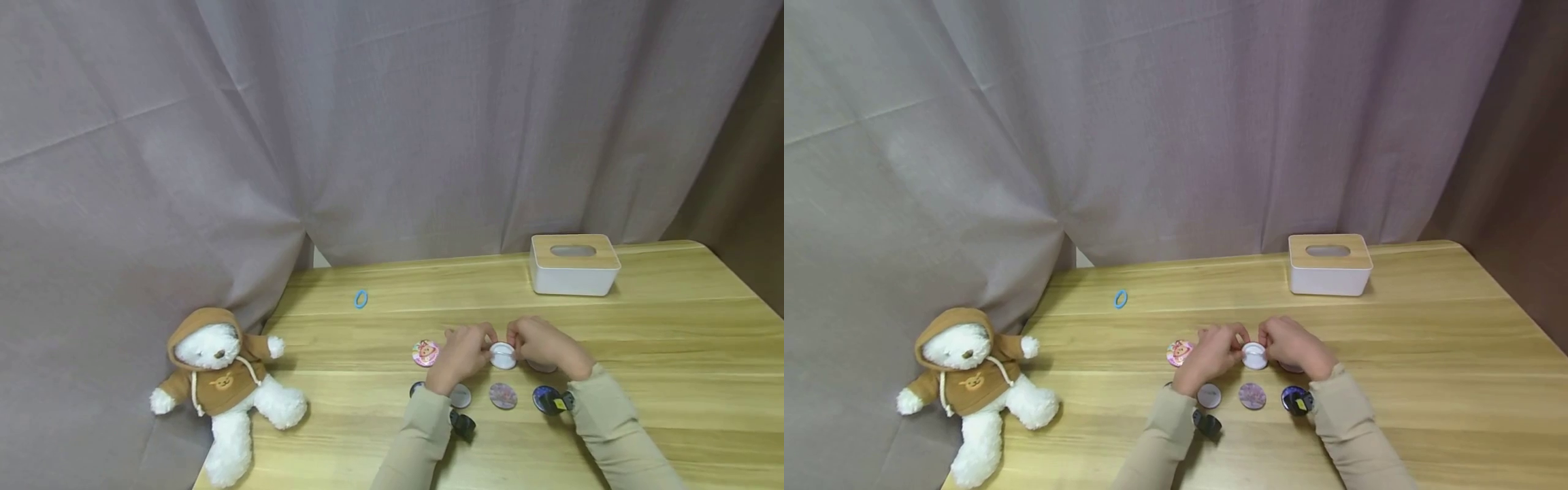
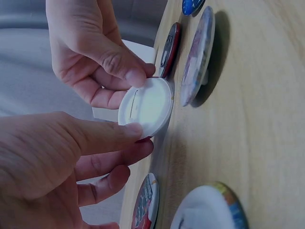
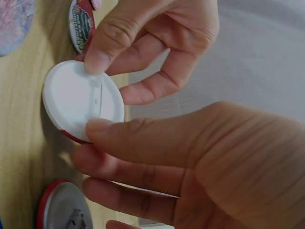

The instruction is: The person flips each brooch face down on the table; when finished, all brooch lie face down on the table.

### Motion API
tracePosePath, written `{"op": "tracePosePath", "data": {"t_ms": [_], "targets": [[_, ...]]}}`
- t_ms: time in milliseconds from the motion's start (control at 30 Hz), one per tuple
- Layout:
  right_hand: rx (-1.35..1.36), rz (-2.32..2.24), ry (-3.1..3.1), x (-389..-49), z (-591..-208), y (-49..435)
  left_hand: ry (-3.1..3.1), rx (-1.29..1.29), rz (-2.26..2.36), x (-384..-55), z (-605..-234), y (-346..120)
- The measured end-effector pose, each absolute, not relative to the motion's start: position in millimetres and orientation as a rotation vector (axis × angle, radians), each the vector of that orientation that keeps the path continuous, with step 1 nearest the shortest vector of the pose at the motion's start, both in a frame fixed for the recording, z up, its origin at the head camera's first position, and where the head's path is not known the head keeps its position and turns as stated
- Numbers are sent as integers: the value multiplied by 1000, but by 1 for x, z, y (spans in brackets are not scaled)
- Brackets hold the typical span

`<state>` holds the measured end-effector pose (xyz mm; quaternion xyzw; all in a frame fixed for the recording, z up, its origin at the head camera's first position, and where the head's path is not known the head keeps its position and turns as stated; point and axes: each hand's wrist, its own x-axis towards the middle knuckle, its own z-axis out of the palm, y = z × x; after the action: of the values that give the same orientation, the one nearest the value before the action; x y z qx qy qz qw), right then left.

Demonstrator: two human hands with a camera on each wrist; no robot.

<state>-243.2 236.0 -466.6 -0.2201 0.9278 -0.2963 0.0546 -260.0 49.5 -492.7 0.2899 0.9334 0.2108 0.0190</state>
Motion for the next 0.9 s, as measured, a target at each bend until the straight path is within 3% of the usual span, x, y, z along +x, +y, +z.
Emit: {"op": "tracePosePath", "data": {"t_ms": [900], "targets": [[-682,-757,2915,-247,-479,232,2942,882,421,-255,-497,52]]}}
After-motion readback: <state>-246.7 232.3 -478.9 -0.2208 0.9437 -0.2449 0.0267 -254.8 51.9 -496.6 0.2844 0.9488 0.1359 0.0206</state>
